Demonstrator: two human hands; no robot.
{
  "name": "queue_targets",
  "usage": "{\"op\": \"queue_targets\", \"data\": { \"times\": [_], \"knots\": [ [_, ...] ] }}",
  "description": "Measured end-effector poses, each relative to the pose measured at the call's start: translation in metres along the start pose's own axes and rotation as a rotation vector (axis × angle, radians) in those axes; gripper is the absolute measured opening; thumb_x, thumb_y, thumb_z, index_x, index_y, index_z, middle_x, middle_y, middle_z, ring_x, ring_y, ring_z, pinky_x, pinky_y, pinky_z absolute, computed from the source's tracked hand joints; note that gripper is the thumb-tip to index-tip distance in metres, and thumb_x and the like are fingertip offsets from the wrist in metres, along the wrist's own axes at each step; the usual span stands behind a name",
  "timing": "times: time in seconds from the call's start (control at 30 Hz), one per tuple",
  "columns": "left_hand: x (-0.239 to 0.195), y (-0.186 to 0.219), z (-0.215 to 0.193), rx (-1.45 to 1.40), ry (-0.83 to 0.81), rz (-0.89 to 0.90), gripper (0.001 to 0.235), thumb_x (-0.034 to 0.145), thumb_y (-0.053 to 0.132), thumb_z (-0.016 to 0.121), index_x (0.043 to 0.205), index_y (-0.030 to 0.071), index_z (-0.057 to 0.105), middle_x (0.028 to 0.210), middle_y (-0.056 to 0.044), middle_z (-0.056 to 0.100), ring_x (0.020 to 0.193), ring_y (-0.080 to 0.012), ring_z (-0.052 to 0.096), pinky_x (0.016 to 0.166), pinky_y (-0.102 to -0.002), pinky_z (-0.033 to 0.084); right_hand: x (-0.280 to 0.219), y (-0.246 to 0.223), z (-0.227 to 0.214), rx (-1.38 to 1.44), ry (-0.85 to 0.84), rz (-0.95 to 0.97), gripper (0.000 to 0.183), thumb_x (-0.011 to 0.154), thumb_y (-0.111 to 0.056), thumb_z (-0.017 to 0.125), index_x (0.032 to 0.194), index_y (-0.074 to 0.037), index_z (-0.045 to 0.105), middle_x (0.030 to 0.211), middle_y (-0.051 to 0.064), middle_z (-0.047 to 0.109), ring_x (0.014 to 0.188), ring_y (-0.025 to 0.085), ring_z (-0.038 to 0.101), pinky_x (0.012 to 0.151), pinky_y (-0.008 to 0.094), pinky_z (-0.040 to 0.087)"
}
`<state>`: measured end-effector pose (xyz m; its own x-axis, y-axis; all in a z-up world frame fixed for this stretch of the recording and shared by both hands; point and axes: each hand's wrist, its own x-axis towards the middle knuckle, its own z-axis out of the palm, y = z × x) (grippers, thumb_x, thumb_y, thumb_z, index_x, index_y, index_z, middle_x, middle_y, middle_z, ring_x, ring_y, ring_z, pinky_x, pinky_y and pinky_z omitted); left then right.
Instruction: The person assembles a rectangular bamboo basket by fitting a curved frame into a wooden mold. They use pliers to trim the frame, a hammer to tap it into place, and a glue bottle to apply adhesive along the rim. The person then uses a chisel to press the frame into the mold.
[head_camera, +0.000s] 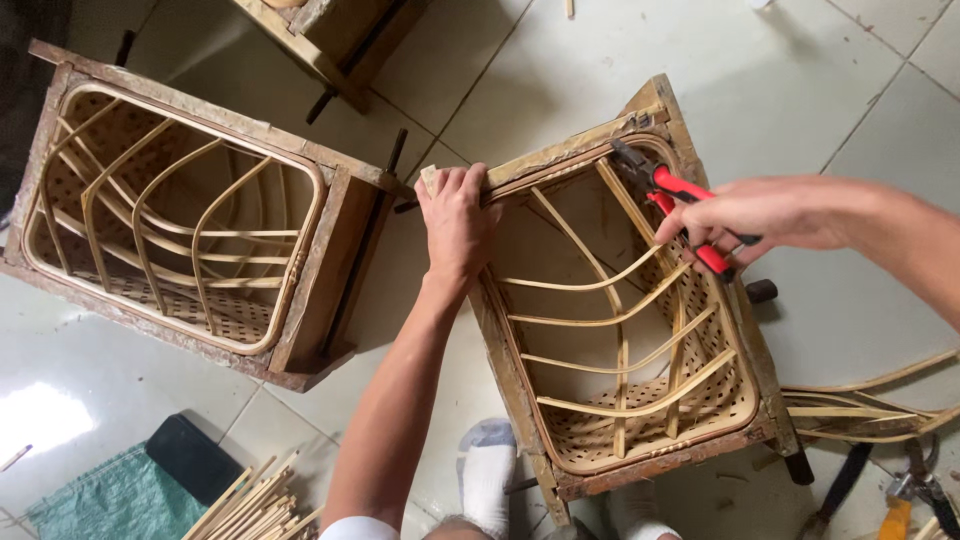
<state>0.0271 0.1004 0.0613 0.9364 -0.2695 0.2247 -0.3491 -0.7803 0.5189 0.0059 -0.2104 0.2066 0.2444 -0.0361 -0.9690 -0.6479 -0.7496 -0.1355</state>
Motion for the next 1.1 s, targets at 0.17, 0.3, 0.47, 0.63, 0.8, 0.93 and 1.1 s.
{"op": "queue_targets", "data": {
  "times": [0.17, 0.3, 0.47, 0.63, 0.8, 0.93, 1.1],
  "knots": [
    [0.003, 0.002, -0.002, 0.007, -0.005, -0.015, 0.052, 0.071, 0.016, 0.086, 0.118, 0.008, 0.065, 0.104, -0.009, 0.065, 0.110, -0.0303, 0.056, 0.112, -0.055, 0.030, -0.002, -0.009, 0.001, 0.093, 0.029, 0.005, 0.036, 0.099, -0.033, 0.049, 0.117, -0.006, 0.065, 0.077, 0.009, 0.057, 0.087, 0.021, 0.073, 0.103, 0.051, 0.054],
    [0.005, 0.003, -0.002, 0.017, 0.012, 0.001, 0.052, 0.071, 0.017, 0.086, 0.118, 0.008, 0.064, 0.104, -0.009, 0.065, 0.110, -0.0310, 0.057, 0.111, -0.056, 0.030, -0.004, -0.007, 0.001, 0.177, -0.001, -0.046, 0.035, 0.098, -0.036, 0.050, 0.100, -0.006, 0.066, 0.077, 0.008, 0.061, 0.081, 0.023, 0.067, 0.088, 0.048, 0.056],
    [0.002, 0.001, 0.003, 0.014, -0.021, -0.034, 0.050, 0.075, 0.017, 0.087, 0.118, 0.009, 0.064, 0.106, -0.009, 0.065, 0.111, -0.0293, 0.056, 0.113, -0.054, 0.031, 0.002, -0.006, 0.002, 0.051, 0.031, -0.015, 0.044, 0.100, -0.038, 0.051, 0.111, 0.001, 0.067, 0.086, 0.013, 0.069, 0.084, 0.024, 0.071, 0.085, 0.046, 0.057],
    [0.001, 0.008, -0.013, -0.054, 0.059, -0.008, 0.069, 0.074, 0.017, 0.087, 0.136, 0.008, 0.058, 0.128, -0.016, 0.061, 0.130, -0.0359, 0.051, 0.112, -0.054, 0.030, -0.022, -0.015, 0.013, -0.034, 0.082, 0.005, 0.051, 0.091, -0.033, 0.053, 0.141, -0.020, 0.056, 0.083, 0.012, 0.065, 0.080, 0.020, 0.062, 0.080, 0.039, 0.048],
    [-0.058, 0.019, -0.019, -0.905, 0.260, -0.357, 0.080, 0.091, 0.011, 0.076, 0.157, 0.002, 0.032, 0.159, -0.020, 0.042, 0.145, -0.0299, 0.044, 0.120, -0.039, 0.038, -0.034, -0.017, 0.062, 0.019, -0.031, -0.127, 0.060, 0.084, -0.031, 0.062, 0.144, -0.025, 0.056, 0.074, 0.008, 0.054, 0.066, 0.018, 0.046, 0.066, 0.034, 0.038],
    [-0.070, 0.011, -0.019, -1.294, 0.135, -0.607, 0.076, 0.092, 0.005, 0.073, 0.158, -0.006, 0.037, 0.151, -0.019, 0.055, 0.132, -0.0208, 0.058, 0.110, -0.032, 0.050, -0.019, -0.044, 0.091, 0.008, -0.067, -0.168, 0.060, 0.088, -0.032, 0.055, 0.147, -0.023, 0.055, 0.076, 0.003, 0.041, 0.066, 0.018, 0.042, 0.064, 0.035, 0.037],
    [-0.065, 0.001, -0.024, -1.378, 0.113, -0.674, 0.078, 0.086, 0.002, 0.077, 0.154, -0.003, 0.041, 0.151, -0.014, 0.055, 0.130, -0.0186, 0.057, 0.104, -0.032, 0.051, -0.016, -0.079, 0.095, 0.128, -0.074, -0.099, 0.057, 0.089, -0.029, 0.050, 0.145, -0.019, 0.056, 0.082, 0.002, 0.053, 0.079, 0.013, 0.060, 0.083, 0.037, 0.057]
  ]
}}
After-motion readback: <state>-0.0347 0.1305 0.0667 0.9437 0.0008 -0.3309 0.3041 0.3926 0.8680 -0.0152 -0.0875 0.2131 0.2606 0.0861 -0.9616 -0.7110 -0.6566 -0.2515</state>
